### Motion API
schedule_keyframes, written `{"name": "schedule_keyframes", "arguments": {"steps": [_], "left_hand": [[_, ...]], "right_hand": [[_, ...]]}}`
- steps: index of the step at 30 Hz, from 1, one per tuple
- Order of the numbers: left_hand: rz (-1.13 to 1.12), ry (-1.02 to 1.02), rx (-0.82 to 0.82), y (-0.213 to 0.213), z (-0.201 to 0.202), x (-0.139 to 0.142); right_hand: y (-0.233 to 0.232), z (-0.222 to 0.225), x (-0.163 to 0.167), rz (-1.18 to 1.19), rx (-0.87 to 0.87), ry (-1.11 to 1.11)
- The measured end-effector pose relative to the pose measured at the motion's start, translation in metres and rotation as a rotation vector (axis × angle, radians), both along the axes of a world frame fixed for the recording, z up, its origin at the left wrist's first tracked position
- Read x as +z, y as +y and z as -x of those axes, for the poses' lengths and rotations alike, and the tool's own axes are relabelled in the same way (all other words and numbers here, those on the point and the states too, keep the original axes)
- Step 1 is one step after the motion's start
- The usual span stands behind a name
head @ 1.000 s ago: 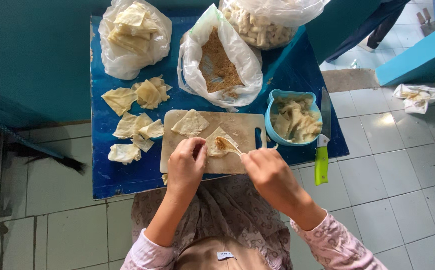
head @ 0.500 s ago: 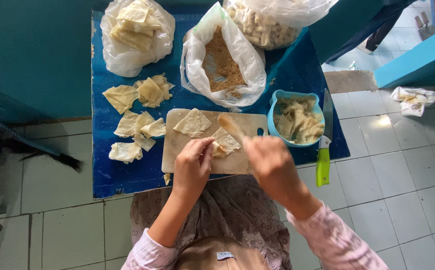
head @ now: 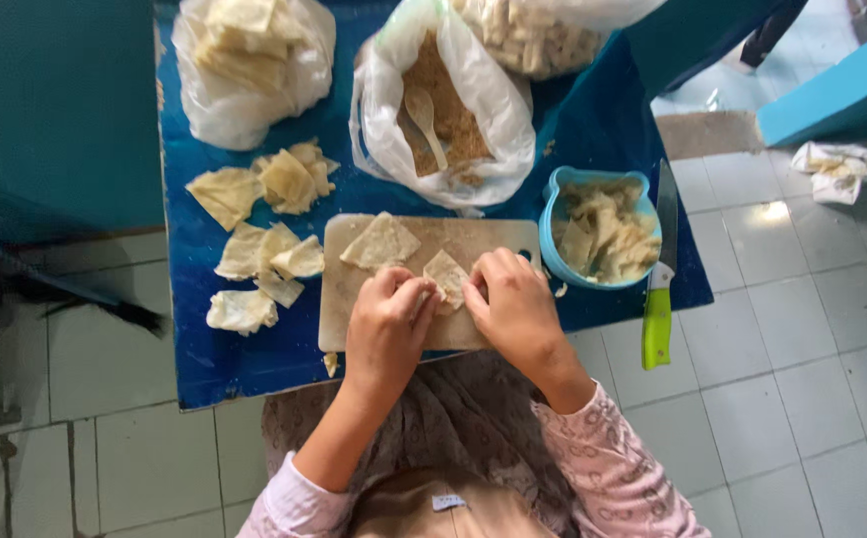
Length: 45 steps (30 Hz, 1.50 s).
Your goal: The person sits at a low blue table folding square dough wrappers around a brown filling. They place a wrapper on a cutting board resting on their lap, spoon filling from a plastic-lined bag onto it, pinch the wrapper closed, and set the folded pastry aside, occasionally trimming dough with a knife.
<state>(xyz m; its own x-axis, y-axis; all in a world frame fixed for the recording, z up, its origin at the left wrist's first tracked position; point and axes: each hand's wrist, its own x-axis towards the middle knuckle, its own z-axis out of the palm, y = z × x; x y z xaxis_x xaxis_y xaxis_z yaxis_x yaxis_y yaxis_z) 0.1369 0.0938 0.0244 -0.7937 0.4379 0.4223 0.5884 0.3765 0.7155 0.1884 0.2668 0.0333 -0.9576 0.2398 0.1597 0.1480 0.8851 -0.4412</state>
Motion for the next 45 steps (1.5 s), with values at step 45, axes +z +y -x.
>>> {"name": "schedule_keyframes", "arguments": {"steps": [45], "left_hand": [[0.059, 0.008, -0.117, -0.004, 0.015, 0.001]], "right_hand": [[0.002, -0.013, 0.015, 0.017, 0.283, 0.159]]}}
